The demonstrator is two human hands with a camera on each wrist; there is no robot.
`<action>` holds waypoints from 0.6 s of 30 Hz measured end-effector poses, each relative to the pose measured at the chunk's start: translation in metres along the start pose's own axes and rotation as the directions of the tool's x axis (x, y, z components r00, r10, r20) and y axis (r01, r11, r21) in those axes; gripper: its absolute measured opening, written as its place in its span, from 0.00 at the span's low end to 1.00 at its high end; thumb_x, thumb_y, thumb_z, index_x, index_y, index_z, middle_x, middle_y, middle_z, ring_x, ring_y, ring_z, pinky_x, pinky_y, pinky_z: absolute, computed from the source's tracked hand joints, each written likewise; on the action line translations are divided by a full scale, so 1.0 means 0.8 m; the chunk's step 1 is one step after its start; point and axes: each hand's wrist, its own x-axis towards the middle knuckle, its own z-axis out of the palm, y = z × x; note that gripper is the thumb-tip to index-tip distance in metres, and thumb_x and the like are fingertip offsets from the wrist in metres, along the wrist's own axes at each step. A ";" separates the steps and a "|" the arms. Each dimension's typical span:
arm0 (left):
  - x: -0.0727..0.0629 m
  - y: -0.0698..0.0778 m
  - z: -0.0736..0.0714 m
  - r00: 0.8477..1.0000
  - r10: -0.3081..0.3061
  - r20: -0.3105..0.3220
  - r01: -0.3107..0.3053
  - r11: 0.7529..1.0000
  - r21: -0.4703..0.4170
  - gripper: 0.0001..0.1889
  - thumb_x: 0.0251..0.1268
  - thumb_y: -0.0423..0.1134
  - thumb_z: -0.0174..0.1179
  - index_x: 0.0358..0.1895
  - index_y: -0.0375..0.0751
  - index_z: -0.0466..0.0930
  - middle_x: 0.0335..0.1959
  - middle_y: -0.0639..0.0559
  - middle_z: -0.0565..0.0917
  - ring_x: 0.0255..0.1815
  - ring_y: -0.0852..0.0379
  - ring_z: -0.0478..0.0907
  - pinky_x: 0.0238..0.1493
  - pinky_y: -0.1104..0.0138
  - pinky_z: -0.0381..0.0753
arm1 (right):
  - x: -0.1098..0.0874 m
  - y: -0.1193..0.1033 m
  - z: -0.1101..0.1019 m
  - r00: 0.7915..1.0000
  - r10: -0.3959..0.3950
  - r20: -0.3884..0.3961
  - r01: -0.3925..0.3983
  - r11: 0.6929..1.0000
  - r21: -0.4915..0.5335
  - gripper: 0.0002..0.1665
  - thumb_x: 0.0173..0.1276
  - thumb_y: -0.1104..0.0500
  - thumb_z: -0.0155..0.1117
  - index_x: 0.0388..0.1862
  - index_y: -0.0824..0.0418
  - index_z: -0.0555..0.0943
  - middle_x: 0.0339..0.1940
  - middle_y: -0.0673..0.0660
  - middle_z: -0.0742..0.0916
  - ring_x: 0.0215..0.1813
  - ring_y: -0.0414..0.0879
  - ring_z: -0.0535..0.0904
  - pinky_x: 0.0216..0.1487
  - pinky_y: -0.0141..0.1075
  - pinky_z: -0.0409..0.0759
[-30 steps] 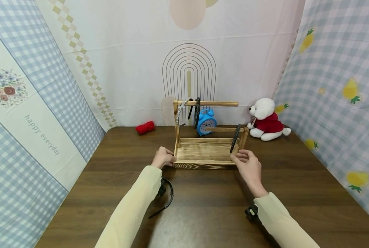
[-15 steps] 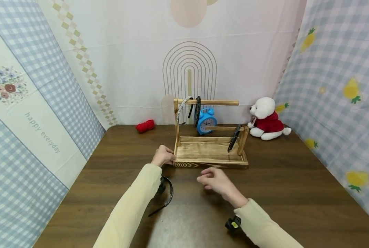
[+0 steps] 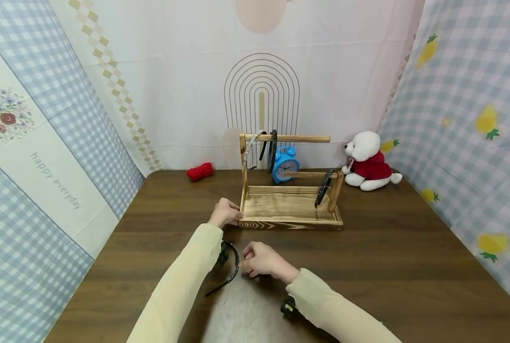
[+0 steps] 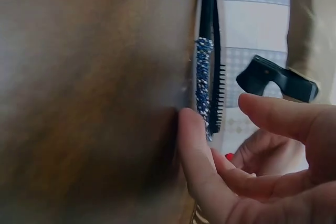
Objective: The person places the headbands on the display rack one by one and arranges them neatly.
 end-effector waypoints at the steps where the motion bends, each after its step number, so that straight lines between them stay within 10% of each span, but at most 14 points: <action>1: 0.000 0.001 0.000 1.000 -0.001 0.000 0.001 1.000 0.002 0.14 0.60 0.26 0.65 0.49 0.25 0.83 0.39 0.33 0.87 0.27 0.55 0.85 0.35 0.61 0.89 | 0.003 -0.002 0.003 1.000 -0.001 -0.009 0.001 1.000 -0.030 0.21 0.63 0.64 0.68 0.51 0.74 0.74 0.32 0.60 0.83 0.30 0.49 0.83 0.32 0.41 0.88; 9: 0.000 -0.001 -0.001 1.000 0.004 0.002 -0.004 1.000 0.019 0.14 0.59 0.26 0.65 0.49 0.25 0.83 0.36 0.34 0.87 0.23 0.58 0.82 0.31 0.64 0.89 | 0.026 -0.016 0.021 0.991 -0.053 -0.122 -0.010 0.885 -0.466 0.26 0.56 0.56 0.76 0.45 0.70 0.76 0.23 0.58 0.82 0.26 0.49 0.79 0.36 0.42 0.82; 18: -0.001 0.002 -0.001 1.000 -0.002 0.010 0.001 1.000 0.015 0.15 0.61 0.27 0.64 0.51 0.25 0.82 0.39 0.33 0.86 0.24 0.57 0.83 0.34 0.62 0.89 | 0.029 -0.019 0.016 0.984 0.035 -0.175 -0.122 0.848 -0.517 0.32 0.58 0.64 0.70 0.58 0.77 0.71 0.33 0.64 0.83 0.35 0.56 0.78 0.34 0.44 0.77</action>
